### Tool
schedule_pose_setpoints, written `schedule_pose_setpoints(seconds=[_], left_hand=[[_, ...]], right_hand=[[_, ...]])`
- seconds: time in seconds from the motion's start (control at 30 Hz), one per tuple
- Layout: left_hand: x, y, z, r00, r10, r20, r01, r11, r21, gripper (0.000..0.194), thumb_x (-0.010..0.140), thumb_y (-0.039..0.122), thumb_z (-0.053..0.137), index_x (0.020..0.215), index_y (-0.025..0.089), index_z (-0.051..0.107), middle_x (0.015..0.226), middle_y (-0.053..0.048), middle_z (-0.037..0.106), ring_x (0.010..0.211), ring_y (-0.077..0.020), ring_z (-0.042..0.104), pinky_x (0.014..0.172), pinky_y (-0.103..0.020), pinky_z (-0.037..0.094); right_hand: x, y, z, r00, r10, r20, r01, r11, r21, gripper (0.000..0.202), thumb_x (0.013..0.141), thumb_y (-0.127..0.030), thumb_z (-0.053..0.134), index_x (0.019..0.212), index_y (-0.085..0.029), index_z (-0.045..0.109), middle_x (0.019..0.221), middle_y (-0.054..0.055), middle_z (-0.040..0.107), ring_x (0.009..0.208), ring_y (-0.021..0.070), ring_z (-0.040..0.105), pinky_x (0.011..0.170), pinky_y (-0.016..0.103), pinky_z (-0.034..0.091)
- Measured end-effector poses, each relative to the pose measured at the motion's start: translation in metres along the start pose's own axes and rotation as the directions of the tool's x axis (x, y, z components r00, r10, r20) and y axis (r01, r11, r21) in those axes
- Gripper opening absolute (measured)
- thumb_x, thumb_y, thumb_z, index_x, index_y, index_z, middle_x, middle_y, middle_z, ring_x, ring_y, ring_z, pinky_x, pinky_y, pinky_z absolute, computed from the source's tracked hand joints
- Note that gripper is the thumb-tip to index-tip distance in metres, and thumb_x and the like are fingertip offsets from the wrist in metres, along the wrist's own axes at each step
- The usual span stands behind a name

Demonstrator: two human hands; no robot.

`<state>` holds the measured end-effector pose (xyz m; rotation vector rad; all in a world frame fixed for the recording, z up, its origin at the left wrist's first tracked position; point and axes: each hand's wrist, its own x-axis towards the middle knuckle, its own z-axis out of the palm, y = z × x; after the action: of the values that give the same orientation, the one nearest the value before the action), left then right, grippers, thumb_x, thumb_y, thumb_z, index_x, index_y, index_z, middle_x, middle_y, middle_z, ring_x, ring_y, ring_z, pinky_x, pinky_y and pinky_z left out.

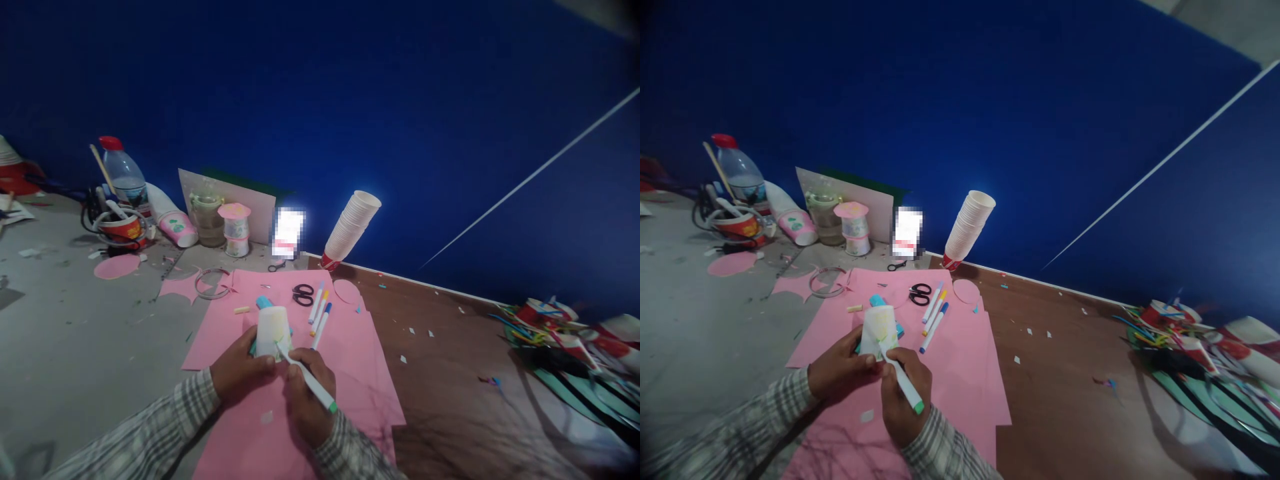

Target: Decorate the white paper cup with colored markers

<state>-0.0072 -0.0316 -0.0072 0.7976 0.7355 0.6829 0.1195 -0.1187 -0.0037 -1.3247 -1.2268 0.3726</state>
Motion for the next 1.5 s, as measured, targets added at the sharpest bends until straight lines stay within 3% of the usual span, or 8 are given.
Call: schedule_pose_setpoints(seconds=[0.1, 0.47, 1.0, 1.27, 1.5], left_hand=[[0.0, 0.0003, 0.0005, 1.0, -0.011, 0.012, 0.011, 1.0, -0.014, 0.051, 0.04, 0.019, 0.076, 0.086, 0.016, 0.055, 0.057, -0.004, 0.061, 0.053, -0.0228, 0.052, 0.046, -0.035, 0.042], [0.0025, -0.0063, -0.0045, 0.998, 0.047, 0.042, -0.048, 0.999, 0.01, 0.054, 0.044, 0.019, 0.075, 0.093, 0.015, 0.054, 0.063, -0.004, 0.061, 0.055, -0.0228, 0.052, 0.047, -0.035, 0.042], [0.0007, 0.0002, -0.0004, 0.999, -0.033, 0.003, 0.033, 0.999, -0.033, 0.054, 0.04, 0.02, 0.076, 0.089, 0.016, 0.054, 0.059, -0.003, 0.059, 0.053, -0.0214, 0.052, 0.047, -0.034, 0.043], [0.0011, -0.0041, -0.0035, 0.999, 0.017, 0.037, -0.017, 1.0, 0.003, 0.053, 0.043, 0.021, 0.075, 0.092, 0.016, 0.054, 0.062, -0.003, 0.059, 0.053, -0.0212, 0.05, 0.045, -0.033, 0.042], [0.003, -0.007, -0.0065, 0.998, 0.06, 0.025, -0.061, 0.997, 0.044, 0.054, 0.043, 0.021, 0.075, 0.093, 0.015, 0.055, 0.071, -0.007, 0.062, 0.061, -0.0251, 0.053, 0.05, -0.036, 0.044]], right_hand=[[0.0005, 0.0011, -0.0017, 0.999, 0.003, 0.053, -0.003, 1.0, 0.003, 0.015, 0.075, -0.016, 0.056, 0.088, -0.02, 0.063, 0.051, -0.005, 0.059, 0.034, 0.0152, 0.052, 0.035, 0.022, 0.044], [-0.0003, 0.0044, 0.0015, 0.999, 0.015, 0.042, -0.015, 1.0, 0.005, 0.015, 0.077, -0.021, 0.058, 0.09, -0.02, 0.065, 0.048, -0.005, 0.059, 0.032, 0.0155, 0.054, 0.035, 0.023, 0.047], [0.0028, -0.0006, -0.0012, 0.998, 0.04, 0.048, -0.042, 0.999, 0.033, 0.011, 0.077, -0.02, 0.056, 0.086, -0.02, 0.062, 0.05, -0.005, 0.059, 0.033, 0.0156, 0.054, 0.033, 0.022, 0.044], [0.0032, 0.0017, -0.0009, 0.996, 0.083, -0.024, -0.081, 0.993, 0.088, 0.012, 0.077, -0.023, 0.056, 0.087, -0.02, 0.063, 0.05, -0.005, 0.059, 0.033, 0.015, 0.052, 0.035, 0.023, 0.044], [0.0031, 0.006, 0.0009, 0.991, 0.132, -0.013, -0.129, 0.98, 0.151, 0.013, 0.079, -0.024, 0.054, 0.09, -0.02, 0.062, 0.05, -0.005, 0.057, 0.034, 0.0143, 0.049, 0.036, 0.023, 0.043]])
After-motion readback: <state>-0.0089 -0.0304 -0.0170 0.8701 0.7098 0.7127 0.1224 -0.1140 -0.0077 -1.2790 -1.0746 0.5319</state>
